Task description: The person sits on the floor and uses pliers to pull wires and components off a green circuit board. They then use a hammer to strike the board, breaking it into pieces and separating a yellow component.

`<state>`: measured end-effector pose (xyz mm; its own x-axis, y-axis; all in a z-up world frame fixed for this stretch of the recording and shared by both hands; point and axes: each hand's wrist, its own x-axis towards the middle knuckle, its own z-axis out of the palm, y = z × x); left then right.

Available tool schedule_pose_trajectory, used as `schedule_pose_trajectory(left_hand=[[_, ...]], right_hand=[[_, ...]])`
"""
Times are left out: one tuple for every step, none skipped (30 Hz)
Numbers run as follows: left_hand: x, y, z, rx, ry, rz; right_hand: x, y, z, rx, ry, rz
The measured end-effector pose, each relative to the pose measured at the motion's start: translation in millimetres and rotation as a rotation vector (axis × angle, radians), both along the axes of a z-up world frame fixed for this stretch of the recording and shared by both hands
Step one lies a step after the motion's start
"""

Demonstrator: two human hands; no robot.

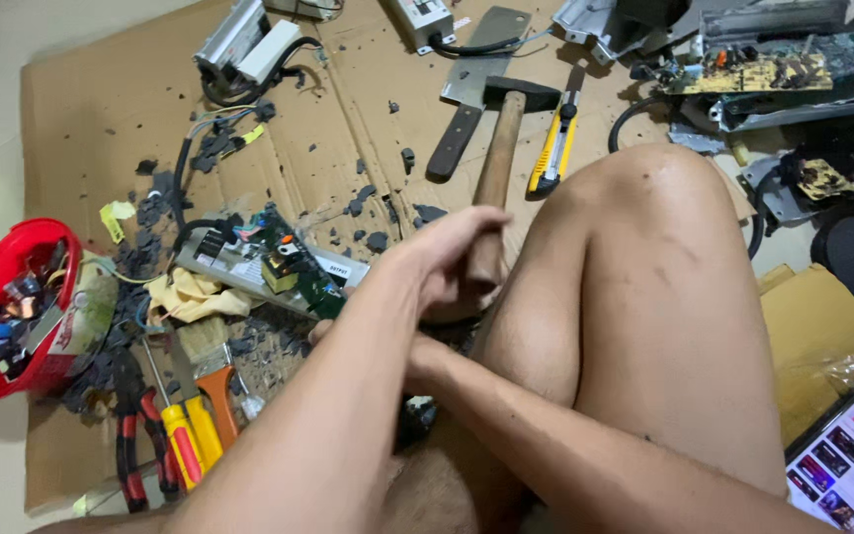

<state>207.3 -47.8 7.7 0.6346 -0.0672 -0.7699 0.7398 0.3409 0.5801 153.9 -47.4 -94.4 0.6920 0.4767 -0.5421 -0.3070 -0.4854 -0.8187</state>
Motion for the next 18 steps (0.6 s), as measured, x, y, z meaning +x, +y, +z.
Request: schedule_pose_trajectory(left_hand=[[11,1,-19,-0.001,-0.003,0.005],[24,0,-38,-0.073,-0.048,0.049],[38,-1,-57,-0.145,-0.092,0.093],[41,-4,-44,-0.144,-0.098,0.090],[44,-6,-30,-0.098,-0.143,0.056],[41,-3,-17,-0.046,-0.181,0.035],[33,-2,-13,-0.039,-0.181,0.046],[22,3,-9,0.155,-0.222,0.088],[11,8,-6,0.349,-0.259,0.130],[-10,16,10,0.354,-0.255,0.145],[-30,23,26,0.537,-0.275,0.114],[-50,30,43,0.724,-0.291,0.085],[-77,37,54,0.732,-0.283,0.103],[-105,44,65,0.825,-0.338,0.176],[-133,49,76,0.920,-0.390,0.249],[-155,54,80,0.930,-0.380,0.269],[-176,57,84,0.894,-0.301,0.287],[-198,58,88,0.854,-0.228,0.306]], right_hand=[[4,-3,1,-0.001,-0.003,-0.012],[8,-10,1,-0.003,-0.006,-0.032],[13,-17,1,-0.005,-0.009,-0.052],[19,-26,3,-0.003,-0.014,-0.071],[24,-35,6,-0.001,-0.020,-0.091],[24,-40,8,0.006,-0.018,-0.097],[23,-42,9,0.012,-0.017,-0.103],[21,-41,11,0.018,-0.014,-0.102],[19,-39,13,0.024,-0.012,-0.102],[16,-38,12,0.027,-0.008,-0.103],[14,-37,13,0.029,-0.005,-0.104],[12,-36,17,0.034,-0.003,-0.100],[9,-33,19,0.039,0.000,-0.097],[7,-28,22,0.047,-0.002,-0.089],[4,-23,27,0.054,-0.004,-0.082],[5,-19,31,0.060,-0.002,-0.076],[1,-13,34,0.066,0.001,-0.070],[-9,-1,37,0.070,-0.002,-0.066]])
